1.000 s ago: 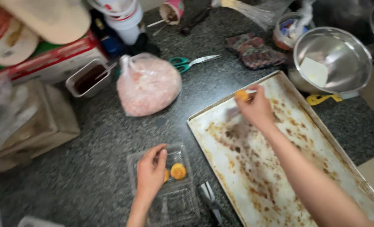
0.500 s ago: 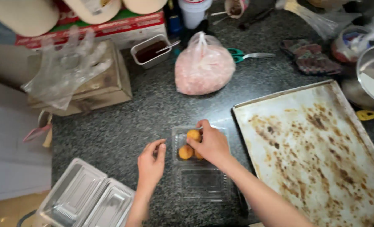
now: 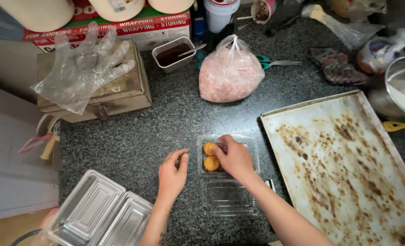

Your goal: Packing small round pastries from a baking tray into plastic containers and sealing them with a stapler

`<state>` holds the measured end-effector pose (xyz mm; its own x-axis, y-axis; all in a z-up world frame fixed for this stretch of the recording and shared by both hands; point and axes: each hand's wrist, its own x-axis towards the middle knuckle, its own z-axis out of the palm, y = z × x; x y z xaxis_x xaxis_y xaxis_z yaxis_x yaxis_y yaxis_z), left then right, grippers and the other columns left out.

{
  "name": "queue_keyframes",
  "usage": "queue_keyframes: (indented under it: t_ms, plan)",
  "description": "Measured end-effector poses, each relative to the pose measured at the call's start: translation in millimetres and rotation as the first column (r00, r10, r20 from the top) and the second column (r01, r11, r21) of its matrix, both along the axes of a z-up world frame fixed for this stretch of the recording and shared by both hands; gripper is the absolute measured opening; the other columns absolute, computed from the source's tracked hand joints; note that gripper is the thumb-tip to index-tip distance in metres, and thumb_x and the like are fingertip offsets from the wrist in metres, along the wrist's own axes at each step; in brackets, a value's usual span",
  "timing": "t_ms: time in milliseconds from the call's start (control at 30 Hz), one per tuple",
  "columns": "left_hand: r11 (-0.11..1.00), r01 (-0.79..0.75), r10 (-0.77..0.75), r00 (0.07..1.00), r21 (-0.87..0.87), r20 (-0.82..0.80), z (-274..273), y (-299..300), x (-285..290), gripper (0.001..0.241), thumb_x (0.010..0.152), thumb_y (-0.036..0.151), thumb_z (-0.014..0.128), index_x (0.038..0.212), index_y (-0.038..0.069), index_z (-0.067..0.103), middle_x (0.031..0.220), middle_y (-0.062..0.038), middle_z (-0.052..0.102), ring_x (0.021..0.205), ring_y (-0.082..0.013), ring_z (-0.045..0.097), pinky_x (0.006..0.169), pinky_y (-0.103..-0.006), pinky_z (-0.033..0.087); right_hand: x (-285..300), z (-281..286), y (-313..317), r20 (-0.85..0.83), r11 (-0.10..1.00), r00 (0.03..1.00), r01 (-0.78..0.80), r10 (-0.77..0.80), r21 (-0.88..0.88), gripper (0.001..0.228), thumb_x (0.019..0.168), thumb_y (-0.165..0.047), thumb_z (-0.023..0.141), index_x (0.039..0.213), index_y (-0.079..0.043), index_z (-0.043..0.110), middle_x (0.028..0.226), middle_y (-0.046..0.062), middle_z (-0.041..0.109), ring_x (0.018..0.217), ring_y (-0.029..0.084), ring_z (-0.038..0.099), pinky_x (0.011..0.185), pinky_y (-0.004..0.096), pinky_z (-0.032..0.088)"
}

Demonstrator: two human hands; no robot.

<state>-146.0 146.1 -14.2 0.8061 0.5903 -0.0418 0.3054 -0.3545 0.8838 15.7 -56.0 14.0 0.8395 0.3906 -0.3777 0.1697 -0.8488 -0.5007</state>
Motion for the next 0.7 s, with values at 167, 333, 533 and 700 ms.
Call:
queue_keyframes:
  t_ms: [167, 333, 533, 700]
  plan:
    - [1.000, 0.000, 0.001, 0.991, -0.007, 0.136, 10, -9, 6, 0.023, 0.117, 0.024, 0.079, 0.127, 0.015, 0.097, 0.113, -0.015, 0.094, 0.112, -0.0400, 0.091, 0.098, -0.0505, 0.072, -11, 21, -14, -0.596, 0.615, 0.772, 0.585, -0.221, 0.529, 0.034, 0.130, -0.034, 0.059, 0.112, -0.011, 0.077, 0.134, 0.013, 0.090, 0.123, 0.034, 0.087, 0.103, 0.052, 0.069]
    - [0.992, 0.044, -0.006, 0.956, -0.121, 0.292, 75, -33, 14, 0.024, 0.120, 0.021, 0.074, 0.128, 0.016, 0.097, 0.110, -0.009, 0.095, 0.108, -0.0288, 0.092, 0.093, -0.0418, 0.073, -27, 43, -28, -0.866, 0.279, 0.421, 0.827, 0.270, 0.489, 0.034, 0.128, -0.041, 0.053, 0.100, -0.027, 0.064, 0.122, -0.001, 0.085, 0.113, 0.025, 0.081, 0.097, 0.043, 0.062]
    - [0.986, 0.165, -0.140, 0.901, -0.028, 0.410, 126, -60, 2, 0.029, 0.123, 0.021, 0.071, 0.139, 0.012, 0.093, 0.128, -0.014, 0.092, 0.127, -0.0364, 0.086, 0.112, -0.0483, 0.066, -57, 63, -39, -0.821, 0.242, 0.443, 0.806, 0.359, 0.541, 0.033, 0.128, -0.047, 0.053, 0.101, -0.028, 0.057, 0.113, -0.005, 0.067, 0.105, 0.020, 0.066, 0.094, 0.041, 0.056]
    - [0.947, 0.309, -0.284, 0.933, -0.085, 0.219, 122, -99, -22, 0.058, 0.125, 0.040, 0.053, 0.171, 0.010, 0.070, 0.172, -0.018, 0.077, 0.158, -0.0332, 0.074, 0.132, -0.0461, 0.052, -91, 69, -30, -0.871, 0.274, 0.476, 0.828, 0.119, 0.489, 0.028, 0.123, -0.035, 0.070, 0.140, -0.016, 0.084, 0.137, 0.002, 0.089, 0.126, 0.017, 0.081, 0.106, 0.036, 0.062]
